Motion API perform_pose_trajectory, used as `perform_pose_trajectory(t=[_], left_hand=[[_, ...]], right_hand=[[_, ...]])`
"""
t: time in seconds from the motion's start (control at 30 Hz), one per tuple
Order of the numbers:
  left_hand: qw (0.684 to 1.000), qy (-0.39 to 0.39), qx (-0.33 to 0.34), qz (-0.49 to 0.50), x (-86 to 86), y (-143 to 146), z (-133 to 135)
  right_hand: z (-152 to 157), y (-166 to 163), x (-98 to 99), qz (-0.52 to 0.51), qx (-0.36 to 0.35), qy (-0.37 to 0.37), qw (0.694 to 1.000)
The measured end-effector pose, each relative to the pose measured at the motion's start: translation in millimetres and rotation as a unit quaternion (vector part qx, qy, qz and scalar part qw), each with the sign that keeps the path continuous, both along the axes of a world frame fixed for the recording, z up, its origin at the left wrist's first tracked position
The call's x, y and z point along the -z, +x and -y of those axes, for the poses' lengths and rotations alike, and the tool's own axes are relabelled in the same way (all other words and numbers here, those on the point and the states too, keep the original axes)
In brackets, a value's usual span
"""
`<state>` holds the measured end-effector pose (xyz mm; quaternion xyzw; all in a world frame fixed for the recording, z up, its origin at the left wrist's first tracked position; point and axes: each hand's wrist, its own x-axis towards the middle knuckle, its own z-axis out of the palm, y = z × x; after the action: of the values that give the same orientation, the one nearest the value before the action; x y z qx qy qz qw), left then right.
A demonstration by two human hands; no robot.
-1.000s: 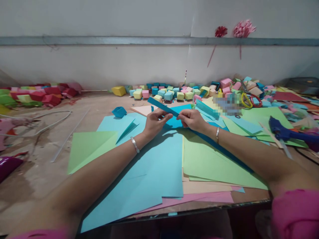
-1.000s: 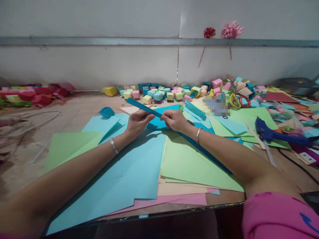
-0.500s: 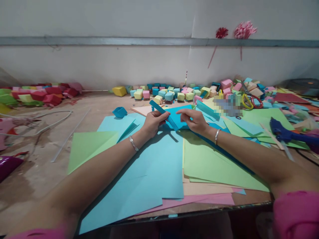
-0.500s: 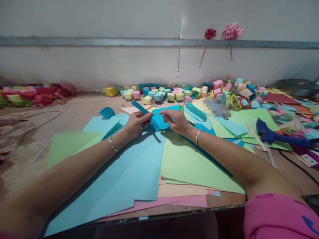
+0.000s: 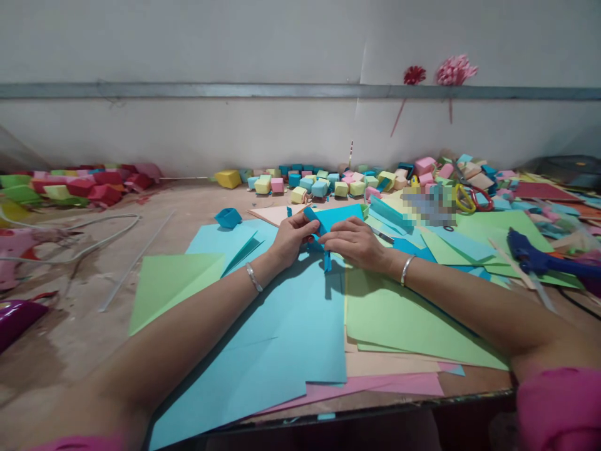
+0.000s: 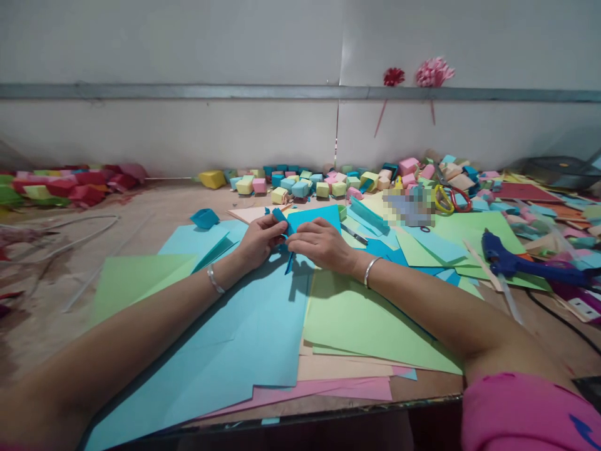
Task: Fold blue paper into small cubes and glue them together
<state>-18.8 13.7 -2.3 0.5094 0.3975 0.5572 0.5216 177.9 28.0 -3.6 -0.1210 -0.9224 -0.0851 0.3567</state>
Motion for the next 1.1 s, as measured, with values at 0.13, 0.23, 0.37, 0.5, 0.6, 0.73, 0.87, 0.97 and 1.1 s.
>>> perform_pose_trajectory(t=[0.13,0.23,0.37,0.5,0.6,0.73,0.87,0.97,1.1], left_hand=[[1.000,0.010,-0.027,-0.006,2.0,-2,-3],[0.997,0.039,-0.040,-0.048,2.2,-1,-3],[0.992,0.081,-0.056,-0.084,-1.1,2,1],[0.991,0.077,-0.044,-0.099,-5.1,3,5],[0.990,0.072,-0.038,-0.116,-5.4,4,6],[0.992,0.054,-0.021,-0.108,-3.7,3,5],[0.992,0.066,-0.010,-0.109,-2.3,2,4],[0.989,0.077,-0.015,-0.125,-0.4,2,3],[0.985,0.088,-0.042,-0.145,2.1,3,1]], right_hand=[[-7,-1,4.5,-0.037,0.016,-0.086,0.995],[-12,0,8.3,-0.066,0.031,-0.143,0.987],[-15,2,9.5,-0.128,0.082,-0.157,0.976],[-15,3,8.7,-0.148,0.104,-0.165,0.970],[-16,3,9.9,-0.142,0.120,-0.165,0.969],[-19,3,12.4,-0.142,0.133,-0.143,0.970],[-20,4,12.7,-0.140,0.134,-0.136,0.971],[-21,4,13.2,-0.141,0.130,-0.131,0.973],[-22,3,14.8,-0.134,0.132,-0.132,0.973]])
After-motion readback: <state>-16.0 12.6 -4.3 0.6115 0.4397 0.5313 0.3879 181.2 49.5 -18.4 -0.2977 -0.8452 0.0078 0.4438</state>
